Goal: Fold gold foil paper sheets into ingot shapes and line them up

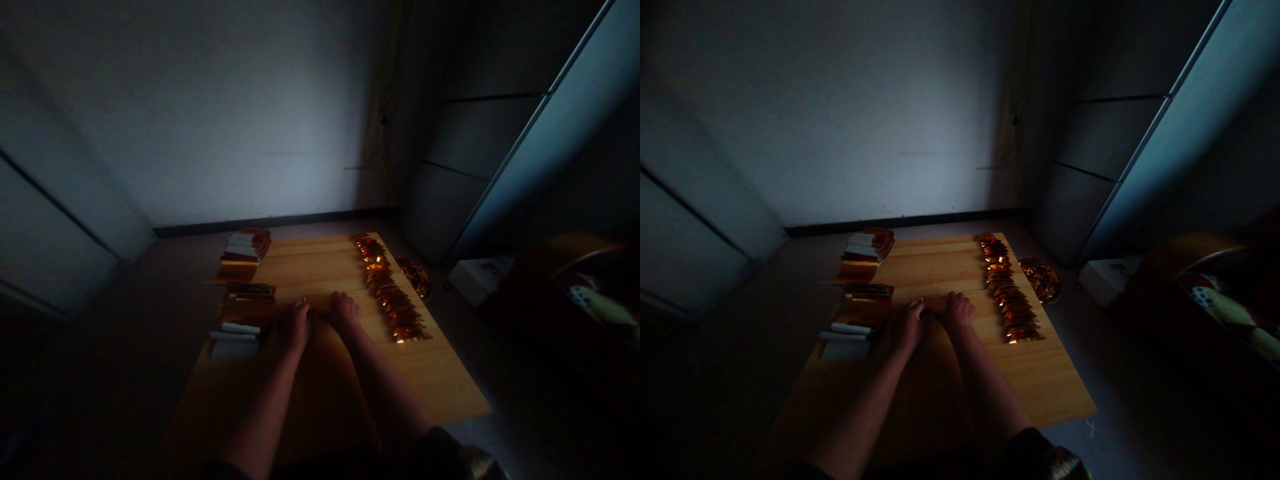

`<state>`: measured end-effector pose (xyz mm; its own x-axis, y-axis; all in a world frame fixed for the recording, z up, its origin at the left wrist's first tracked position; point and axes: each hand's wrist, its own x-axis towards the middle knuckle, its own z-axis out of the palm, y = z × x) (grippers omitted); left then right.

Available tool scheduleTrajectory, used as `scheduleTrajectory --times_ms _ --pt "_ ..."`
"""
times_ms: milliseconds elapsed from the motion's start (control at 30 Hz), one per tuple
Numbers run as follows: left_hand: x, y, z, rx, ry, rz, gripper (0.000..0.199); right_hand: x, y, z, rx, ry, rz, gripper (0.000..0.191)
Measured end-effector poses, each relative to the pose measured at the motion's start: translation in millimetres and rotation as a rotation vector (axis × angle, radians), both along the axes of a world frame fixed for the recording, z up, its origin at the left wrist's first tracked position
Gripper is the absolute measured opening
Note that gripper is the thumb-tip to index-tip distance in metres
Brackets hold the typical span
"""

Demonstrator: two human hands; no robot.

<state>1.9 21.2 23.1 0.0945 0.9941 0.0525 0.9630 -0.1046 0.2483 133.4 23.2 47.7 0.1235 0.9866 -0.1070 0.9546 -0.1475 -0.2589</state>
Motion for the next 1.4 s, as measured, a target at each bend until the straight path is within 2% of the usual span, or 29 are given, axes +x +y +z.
scheduleTrajectory --times_ms 167,300,533,767,900,1000,1233,1400 --pt "-1 1 -4.0 0.029 -0.090 0.009 0.018 12 3 2.5 -0.032 0.079 0.022 0.034" --pt "-2 1 -4.5 0.020 -0.171 0.000 0.021 23 8 -0.5 -0.027 0.159 0.033 0.021" --pt "-3 0 -4.8 0.022 -0.172 0.002 0.026 33 15 -10.5 -0.012 0.190 0.061 0.023" --pt "-3 -1 -7.1 0.047 -0.167 0.002 0.031 15 13 0.3 -0.053 0.052 -0.019 0.027" --pt "-2 -6 -2.4 0.037 -0.073 0.002 0.031 0 12 4.5 -0.039 0.038 -0.102 0.047" --pt "0 -9 -0.8 0.046 -0.020 -0.008 0.030 -5 13 4.2 -0.033 0.039 -0.124 0.052" --pt "1 -17 1.7 0.096 0.023 -0.018 0.031 10 18 4.2 -0.109 0.073 -0.104 0.034" --pt "0 -15 -1.5 0.126 -0.012 -0.025 0.024 27 21 -4.8 -0.063 0.083 -0.062 0.026"
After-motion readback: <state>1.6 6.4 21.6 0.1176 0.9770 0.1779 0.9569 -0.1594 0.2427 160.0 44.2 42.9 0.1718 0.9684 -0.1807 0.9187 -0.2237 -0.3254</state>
